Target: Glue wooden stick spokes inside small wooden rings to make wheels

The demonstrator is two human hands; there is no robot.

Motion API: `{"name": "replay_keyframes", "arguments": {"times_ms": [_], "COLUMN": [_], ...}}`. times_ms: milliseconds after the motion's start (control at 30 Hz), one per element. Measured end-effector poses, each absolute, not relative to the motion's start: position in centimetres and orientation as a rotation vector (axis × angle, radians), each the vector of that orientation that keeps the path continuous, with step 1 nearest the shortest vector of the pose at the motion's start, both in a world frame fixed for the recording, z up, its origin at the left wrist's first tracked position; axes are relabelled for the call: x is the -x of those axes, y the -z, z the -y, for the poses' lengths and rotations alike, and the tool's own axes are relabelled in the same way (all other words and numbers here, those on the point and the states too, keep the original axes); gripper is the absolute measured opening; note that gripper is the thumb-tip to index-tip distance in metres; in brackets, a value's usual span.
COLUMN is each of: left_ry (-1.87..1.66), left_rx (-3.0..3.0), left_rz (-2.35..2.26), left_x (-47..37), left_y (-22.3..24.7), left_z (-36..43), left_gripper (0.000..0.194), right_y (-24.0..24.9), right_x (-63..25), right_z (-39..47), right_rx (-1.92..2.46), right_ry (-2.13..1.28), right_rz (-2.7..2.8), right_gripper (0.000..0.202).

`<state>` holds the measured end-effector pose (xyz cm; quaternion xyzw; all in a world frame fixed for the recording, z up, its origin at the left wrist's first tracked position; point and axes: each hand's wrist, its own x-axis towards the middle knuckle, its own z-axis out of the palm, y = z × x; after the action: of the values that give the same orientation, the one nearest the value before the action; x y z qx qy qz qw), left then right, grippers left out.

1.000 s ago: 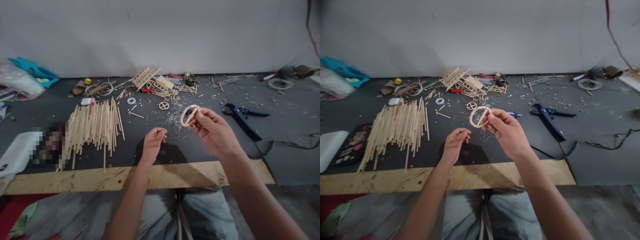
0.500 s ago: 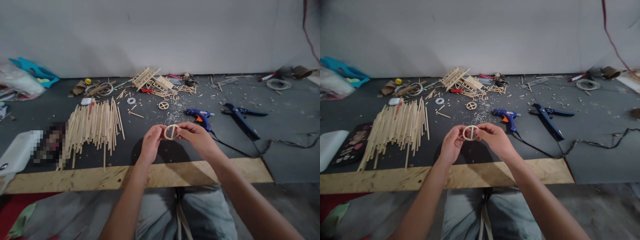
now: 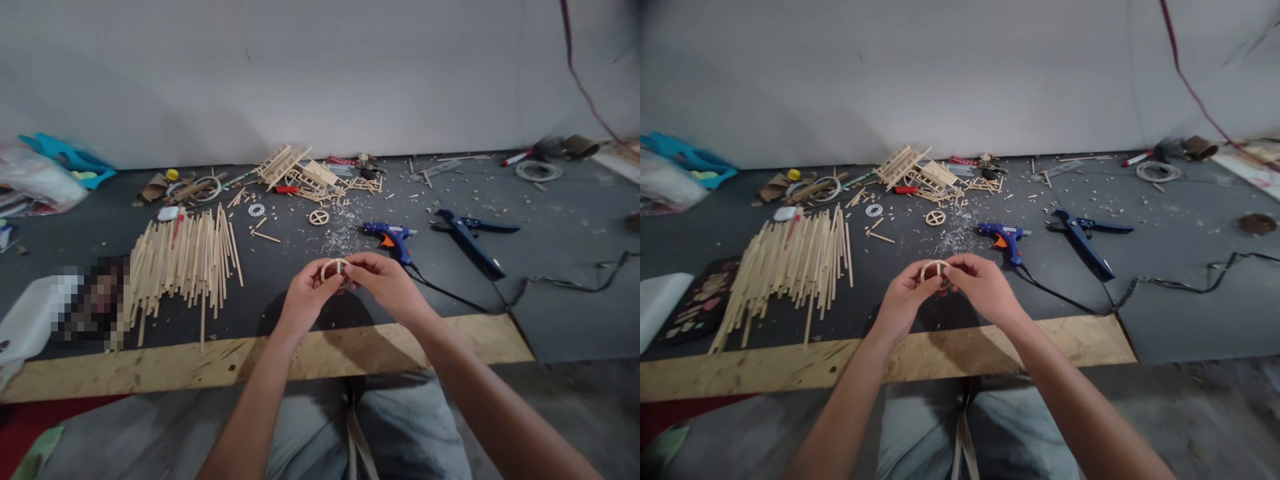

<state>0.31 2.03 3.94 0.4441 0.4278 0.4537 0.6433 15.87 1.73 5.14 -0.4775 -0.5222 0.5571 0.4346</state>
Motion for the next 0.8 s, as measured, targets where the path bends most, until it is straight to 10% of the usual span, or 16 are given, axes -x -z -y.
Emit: {"name": "replay_keyframes", "arguments": {"times_ms": [800], "left_ry": [-1.101], "left_rx": [-0.81], "left_rz": [-1.038], "left_x": [0.4], "left_y": [-1.5], "left_z": [-3.7], "left_gripper": [0.021], "right_y": [-0.6], "right_x": [-26.5], "right_z": [-5.8], "right_rx": [1.983], "right_ry": [-0.829], "right_rz": [1.154], "right_gripper": [0.043]}}
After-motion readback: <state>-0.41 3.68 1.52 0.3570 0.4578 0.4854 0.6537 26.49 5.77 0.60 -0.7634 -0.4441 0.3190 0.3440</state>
